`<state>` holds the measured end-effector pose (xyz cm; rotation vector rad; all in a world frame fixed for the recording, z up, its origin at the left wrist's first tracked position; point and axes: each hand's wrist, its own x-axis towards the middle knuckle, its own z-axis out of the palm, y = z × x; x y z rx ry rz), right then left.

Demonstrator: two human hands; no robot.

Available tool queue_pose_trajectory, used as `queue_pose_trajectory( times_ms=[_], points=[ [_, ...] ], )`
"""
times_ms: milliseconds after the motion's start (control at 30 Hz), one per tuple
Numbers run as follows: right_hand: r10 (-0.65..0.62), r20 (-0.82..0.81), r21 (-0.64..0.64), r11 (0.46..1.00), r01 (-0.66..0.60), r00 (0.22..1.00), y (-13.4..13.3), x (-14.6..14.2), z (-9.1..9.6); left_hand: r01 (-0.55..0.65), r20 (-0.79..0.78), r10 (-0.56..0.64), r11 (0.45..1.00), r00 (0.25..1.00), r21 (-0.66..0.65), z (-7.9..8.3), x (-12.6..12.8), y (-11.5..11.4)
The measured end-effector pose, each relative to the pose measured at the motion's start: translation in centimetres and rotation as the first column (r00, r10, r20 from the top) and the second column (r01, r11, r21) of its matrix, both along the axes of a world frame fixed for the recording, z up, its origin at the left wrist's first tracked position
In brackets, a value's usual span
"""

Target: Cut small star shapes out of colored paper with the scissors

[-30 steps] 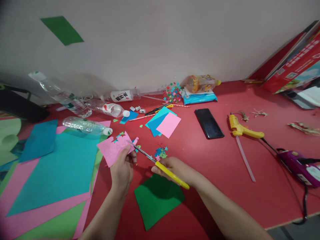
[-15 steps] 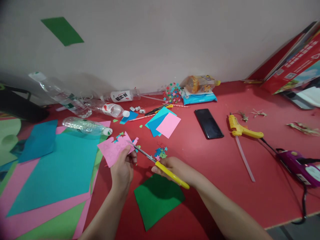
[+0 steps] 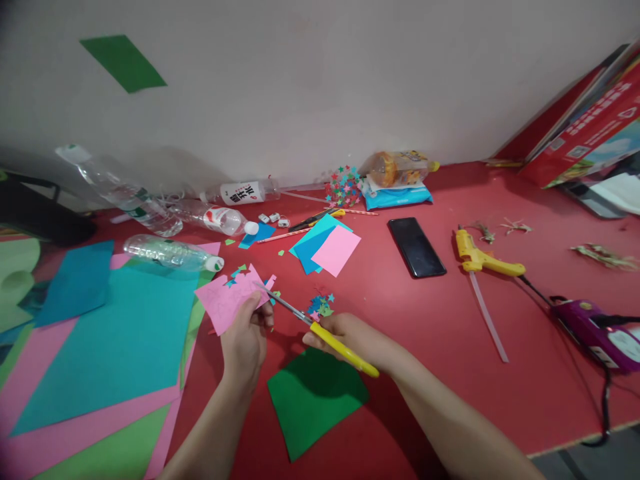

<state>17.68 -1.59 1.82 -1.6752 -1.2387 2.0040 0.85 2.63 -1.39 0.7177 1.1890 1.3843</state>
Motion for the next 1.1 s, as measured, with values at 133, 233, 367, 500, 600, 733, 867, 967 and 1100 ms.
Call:
queue_pose_trajectory(
  times_ms=[133,233,367,500,600,733,867,967,1100],
  points=[
    [-0.001,0.004,0.000,1.000,0.001,1.000,0.1,-0.1,0.3,0.003,0.005,-0.003,1.000,1.000,-0.007,0.0,0.0,0.0],
    [-0.015,-0.007,-0.053,0.998,0.015,1.000,0.1,-0.1,0.6,0.001,-0.001,-0.001,1.000,1.000,-0.007,0.1,0.0,0.0],
    [-0.040,-0.018,-0.047,0.998,0.040,0.999,0.0,0.0,0.5,0.006,0.004,-0.006,1.000,1.000,-0.017,0.2,0.1,0.0],
    [-0.048,-0.026,-0.043,0.998,0.047,0.998,0.0,0.0,0.4,0.003,0.011,-0.003,0.999,1.000,-0.033,0.2,0.1,-0.1],
    [-0.056,-0.029,-0.051,0.997,0.055,0.998,0.0,0.0,0.4,0.007,0.014,-0.006,0.999,1.000,-0.043,0.1,0.0,-0.1],
    [-0.023,-0.045,0.066,0.997,0.026,0.999,-0.1,0.4,-0.2,0.016,-0.011,-0.017,0.999,1.000,-0.038,0.0,0.0,0.0],
    [0.006,0.012,0.241,0.971,-0.009,1.000,0.0,1.6,-1.4,-0.034,0.003,0.034,0.998,0.999,0.057,0.2,-0.1,0.1],
    [0.018,0.079,0.312,0.949,-0.042,0.997,0.2,2.7,-1.9,-0.122,0.118,0.110,0.987,0.987,0.103,0.3,-0.3,0.3],
    [0.027,0.058,0.368,0.929,-0.047,0.998,0.2,4.2,-1.7,-0.200,0.145,0.186,0.976,0.972,0.086,0.0,-0.5,0.8]
  ],
)
